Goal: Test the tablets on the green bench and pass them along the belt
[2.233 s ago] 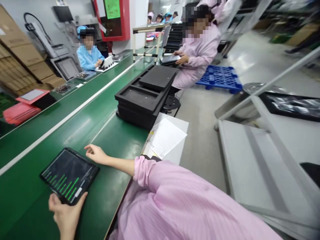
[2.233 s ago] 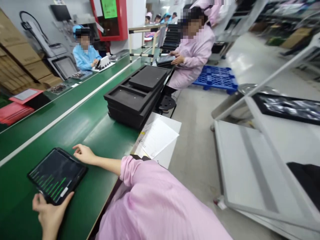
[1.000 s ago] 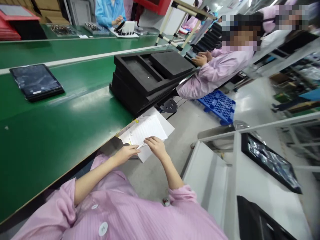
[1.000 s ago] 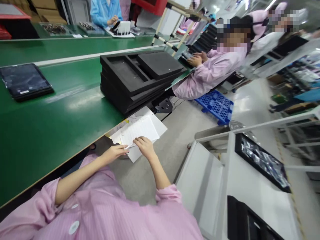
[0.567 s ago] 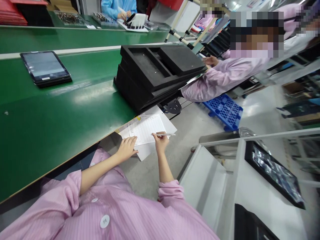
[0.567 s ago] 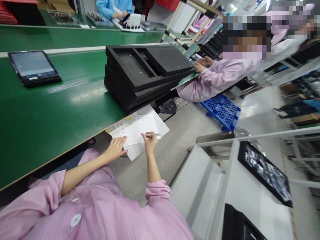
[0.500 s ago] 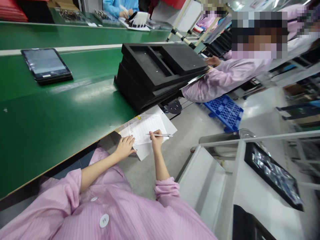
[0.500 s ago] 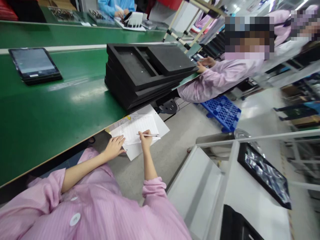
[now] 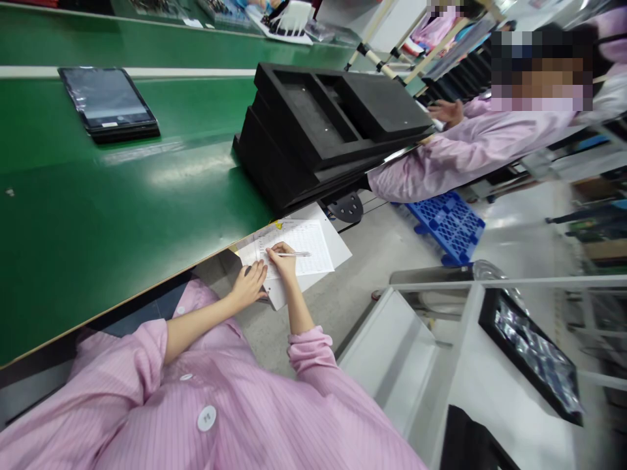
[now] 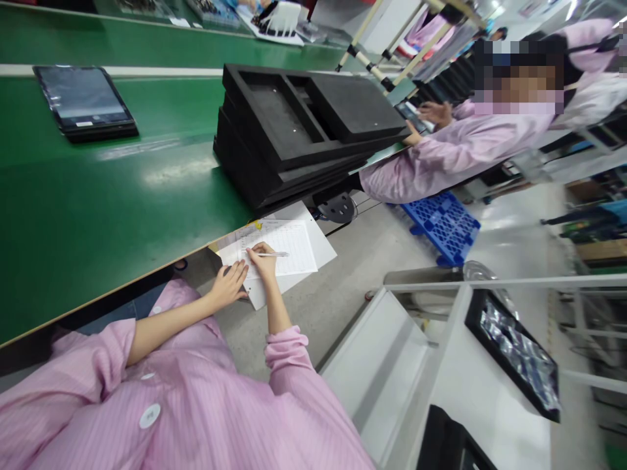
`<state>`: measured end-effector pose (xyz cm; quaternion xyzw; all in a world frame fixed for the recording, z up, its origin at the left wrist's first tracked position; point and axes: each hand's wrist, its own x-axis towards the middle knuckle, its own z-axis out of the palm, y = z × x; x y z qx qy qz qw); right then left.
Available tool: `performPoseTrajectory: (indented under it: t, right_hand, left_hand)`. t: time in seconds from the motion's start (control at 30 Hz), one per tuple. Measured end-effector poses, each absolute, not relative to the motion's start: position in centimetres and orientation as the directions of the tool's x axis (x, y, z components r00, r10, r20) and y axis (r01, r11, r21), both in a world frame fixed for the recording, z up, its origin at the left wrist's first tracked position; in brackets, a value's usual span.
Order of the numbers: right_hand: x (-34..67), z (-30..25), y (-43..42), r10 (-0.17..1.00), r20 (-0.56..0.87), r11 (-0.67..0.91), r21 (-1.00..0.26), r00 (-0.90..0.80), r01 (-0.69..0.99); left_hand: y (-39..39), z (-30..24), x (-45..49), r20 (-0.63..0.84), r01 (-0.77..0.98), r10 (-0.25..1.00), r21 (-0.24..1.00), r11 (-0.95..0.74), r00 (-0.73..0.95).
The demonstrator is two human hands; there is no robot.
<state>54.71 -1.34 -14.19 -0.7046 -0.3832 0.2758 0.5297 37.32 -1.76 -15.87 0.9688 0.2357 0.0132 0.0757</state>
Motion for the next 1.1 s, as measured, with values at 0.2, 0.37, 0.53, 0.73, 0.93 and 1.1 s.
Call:
performPoseTrajectory:
  t: [0.2,0.37,0.53,0.73,0.93,1.1]
  right_hand:
    - [54.2,-14.4,-0.8,0.819,0.068,-0.131,-0.945,0.570,0.301]
    - [54.1,-14.6,-0.6,0.816,0.089,-0.135,-0.931,0.571,0.339]
    - [53.9,-14.6,-0.5,0.821,0.093,-0.146,-0.920,0.564,0.365]
    - [53.7,-14.9,-0.6,0.818,0.104,-0.155,-0.907,0.566,0.391]
    - [53.7,-14.8,-0.6,0.813,0.107,-0.165,-0.901,0.572,0.402]
    - [53.7,-14.8,-0.6,0.811,0.105,-0.171,-0.898,0.576,0.405]
  left_hand:
    - [-1.7,-15.7,37.4,-0.003,0.456,0.460,0.130,-0.880,0.888]
    - [-1.7,-15.1,37.7,-0.015,0.462,0.465,0.132,-0.877,0.885]
    - [-1.7,-14.6,37.6,-0.021,0.461,0.463,0.141,-0.876,0.886]
    - [-1.7,-14.6,37.7,-0.013,0.463,0.467,0.151,-0.873,0.884]
    - [-1.7,-14.5,37.7,-0.023,0.459,0.461,0.167,-0.873,0.887]
    - [-1.7,-14.6,37.7,-0.022,0.453,0.457,0.176,-0.874,0.889]
